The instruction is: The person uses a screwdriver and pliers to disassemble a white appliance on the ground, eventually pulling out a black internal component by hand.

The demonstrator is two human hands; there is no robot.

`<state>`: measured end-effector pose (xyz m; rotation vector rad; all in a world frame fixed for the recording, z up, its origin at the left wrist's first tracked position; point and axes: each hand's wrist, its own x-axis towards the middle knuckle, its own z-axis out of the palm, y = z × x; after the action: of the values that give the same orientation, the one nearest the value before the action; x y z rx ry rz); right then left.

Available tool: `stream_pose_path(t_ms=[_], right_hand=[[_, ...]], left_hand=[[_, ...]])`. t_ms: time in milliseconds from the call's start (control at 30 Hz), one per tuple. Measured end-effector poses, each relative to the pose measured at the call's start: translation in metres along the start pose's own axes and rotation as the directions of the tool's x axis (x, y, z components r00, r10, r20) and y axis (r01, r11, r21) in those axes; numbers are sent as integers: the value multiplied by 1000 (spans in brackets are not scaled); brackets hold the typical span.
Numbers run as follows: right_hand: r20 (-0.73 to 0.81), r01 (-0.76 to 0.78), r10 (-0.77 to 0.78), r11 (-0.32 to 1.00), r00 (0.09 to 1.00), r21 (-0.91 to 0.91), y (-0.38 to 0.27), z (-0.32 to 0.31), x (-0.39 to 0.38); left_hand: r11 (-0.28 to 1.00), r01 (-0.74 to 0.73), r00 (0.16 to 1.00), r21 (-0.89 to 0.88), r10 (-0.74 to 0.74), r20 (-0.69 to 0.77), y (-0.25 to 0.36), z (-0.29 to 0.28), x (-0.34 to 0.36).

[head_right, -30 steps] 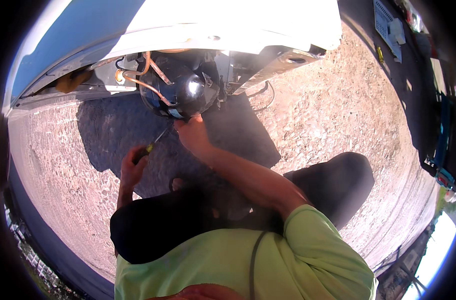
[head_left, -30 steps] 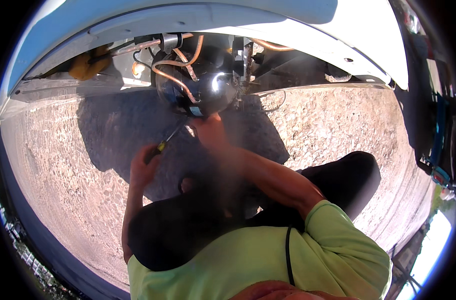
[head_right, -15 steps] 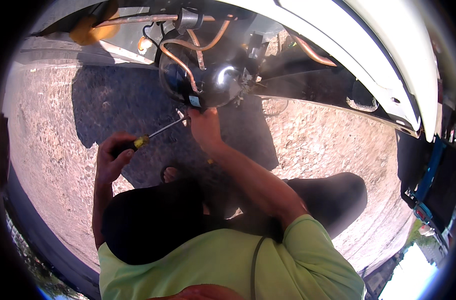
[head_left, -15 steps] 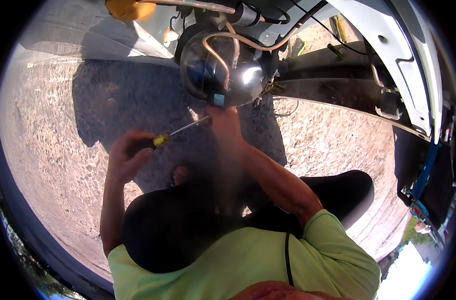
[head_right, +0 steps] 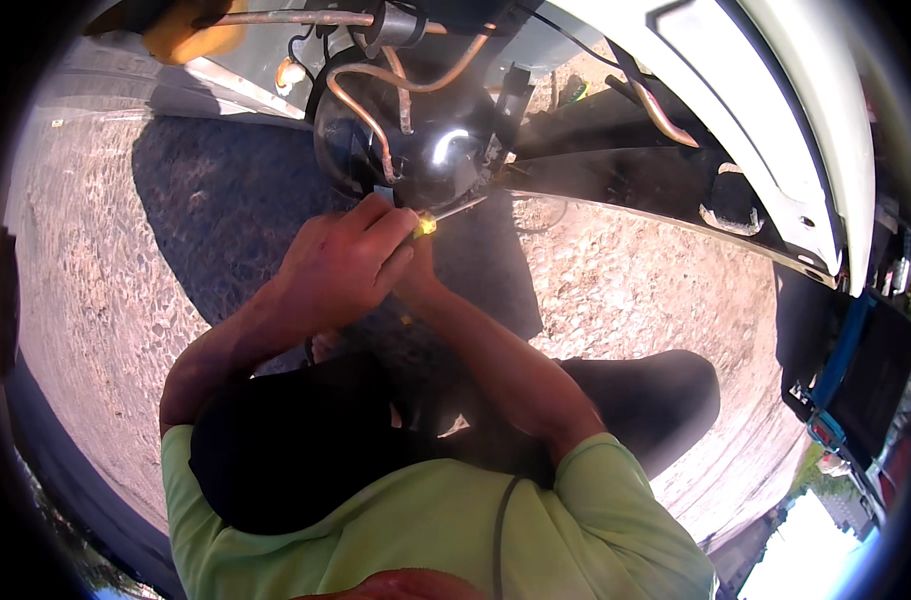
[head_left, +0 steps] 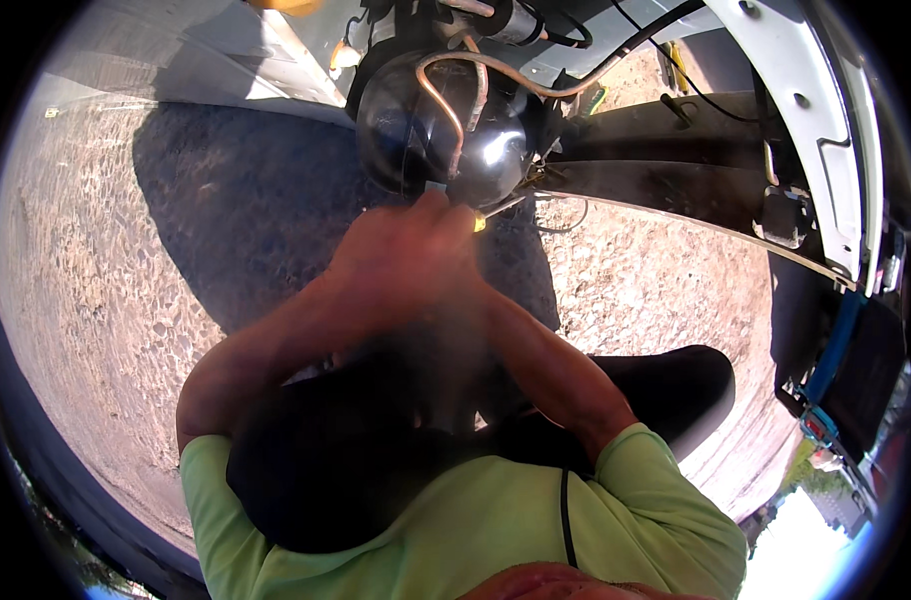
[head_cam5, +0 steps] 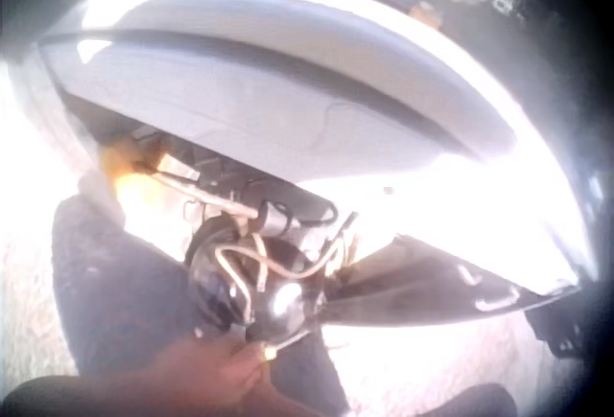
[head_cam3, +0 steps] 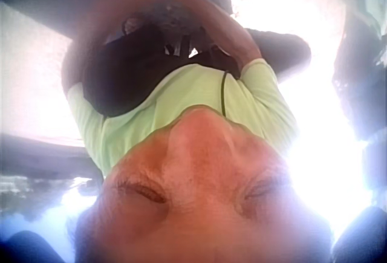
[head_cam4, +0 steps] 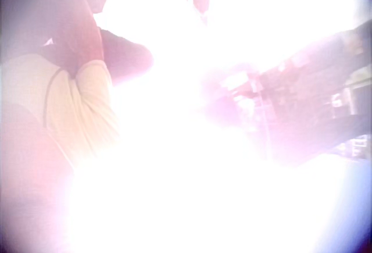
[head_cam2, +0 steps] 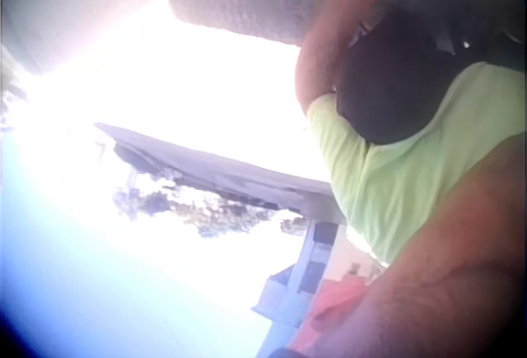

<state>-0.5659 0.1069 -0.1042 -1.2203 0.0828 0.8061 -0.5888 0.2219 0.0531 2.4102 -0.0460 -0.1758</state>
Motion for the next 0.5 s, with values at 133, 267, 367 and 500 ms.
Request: stream_pose_path(t_ms=[133, 267, 367, 500], right_hand=[[29, -60, 56, 987, 998, 147, 6, 0, 2], [51, -79, 67, 952, 996, 295, 21, -6, 8], [27, -33, 27, 958, 999, 285, 26, -8, 10], [-79, 58, -62, 997, 995, -48, -13, 15, 3]], left_hand=[[997, 57, 993, 44, -61, 96, 3, 10, -1], [990, 17, 999, -141, -23, -43, 1, -1, -7], [970, 49, 997, -238, -61, -43, -17, -10, -20], [919, 170, 980, -357, -196, -38, -44, -18, -57]])
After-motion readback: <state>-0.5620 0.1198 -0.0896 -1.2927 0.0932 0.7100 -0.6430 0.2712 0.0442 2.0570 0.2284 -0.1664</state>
